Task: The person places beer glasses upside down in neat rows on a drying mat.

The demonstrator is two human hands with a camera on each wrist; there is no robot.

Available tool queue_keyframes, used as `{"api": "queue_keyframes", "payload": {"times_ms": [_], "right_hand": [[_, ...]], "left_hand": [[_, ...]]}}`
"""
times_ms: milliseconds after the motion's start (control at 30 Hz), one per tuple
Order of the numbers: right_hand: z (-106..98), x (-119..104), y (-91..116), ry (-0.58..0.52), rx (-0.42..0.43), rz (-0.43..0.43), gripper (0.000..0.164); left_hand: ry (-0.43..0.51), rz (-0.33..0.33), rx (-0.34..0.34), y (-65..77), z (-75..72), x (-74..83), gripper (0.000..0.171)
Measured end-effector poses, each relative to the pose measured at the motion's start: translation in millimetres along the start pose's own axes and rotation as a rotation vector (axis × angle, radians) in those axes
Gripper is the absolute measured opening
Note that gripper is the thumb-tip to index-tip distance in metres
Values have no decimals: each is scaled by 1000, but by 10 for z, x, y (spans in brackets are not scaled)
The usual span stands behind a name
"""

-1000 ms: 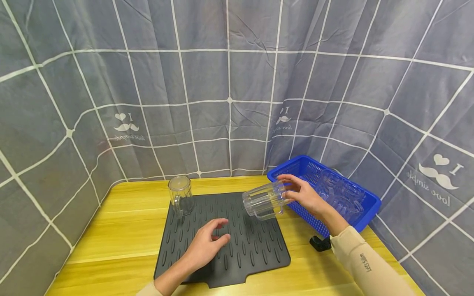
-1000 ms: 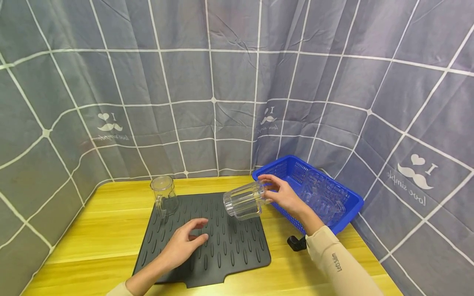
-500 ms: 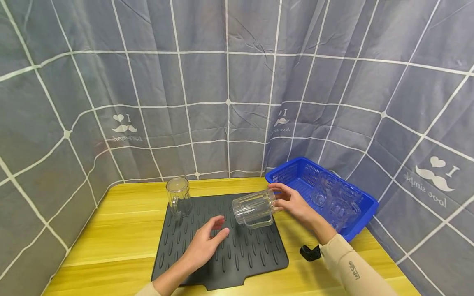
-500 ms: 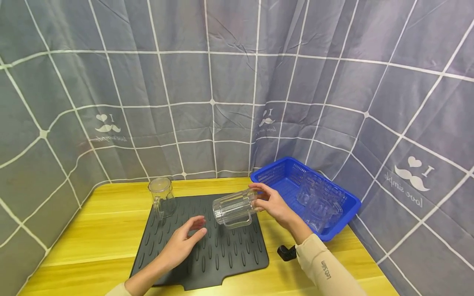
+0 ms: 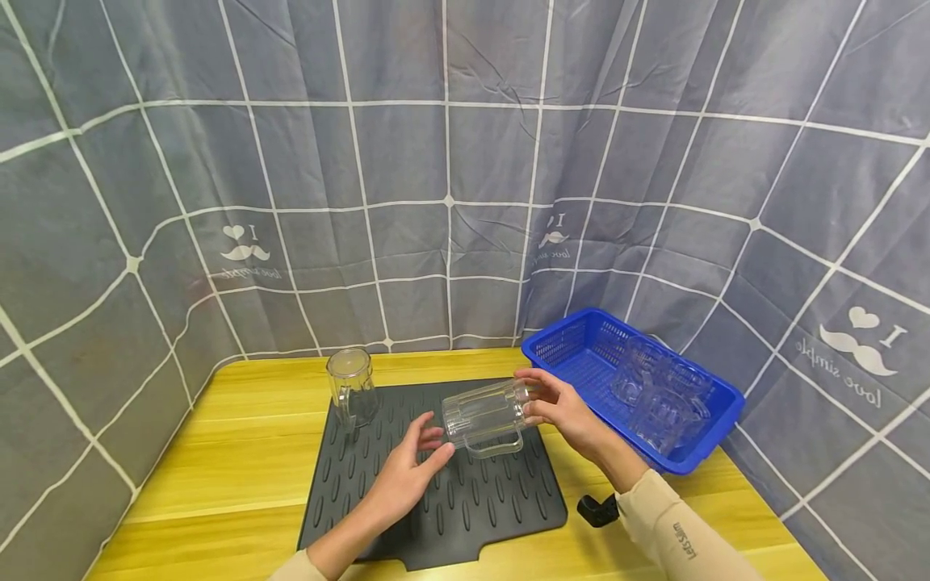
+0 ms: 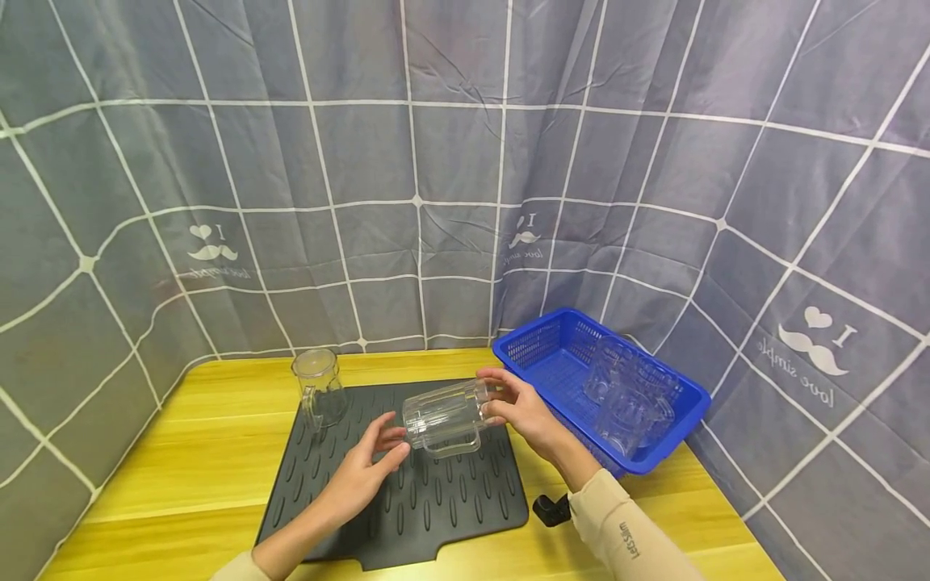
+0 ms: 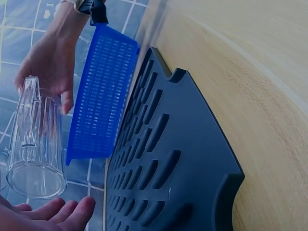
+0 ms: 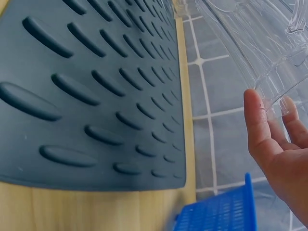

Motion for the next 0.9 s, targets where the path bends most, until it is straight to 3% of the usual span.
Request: {"api": "queue_keyframes", "payload": {"times_ms": [467, 900], "right_hand": [[173, 126, -20, -75, 5, 12, 55], [314, 180, 6, -165, -42, -13, 55]], "left_hand": [[26, -31, 47, -34, -44, -50, 80], [147, -12, 87, -52, -63, -86, 72]]}}
Point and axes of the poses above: each hand's wrist, its own y-axis away from the middle knuckle, its own z-axis out of the palm, x = y × z, the point moved 10 cm from there along -y, towards the middle knuckle, and after that the axes turned 5 degrees about z, right-handed, at the moved point
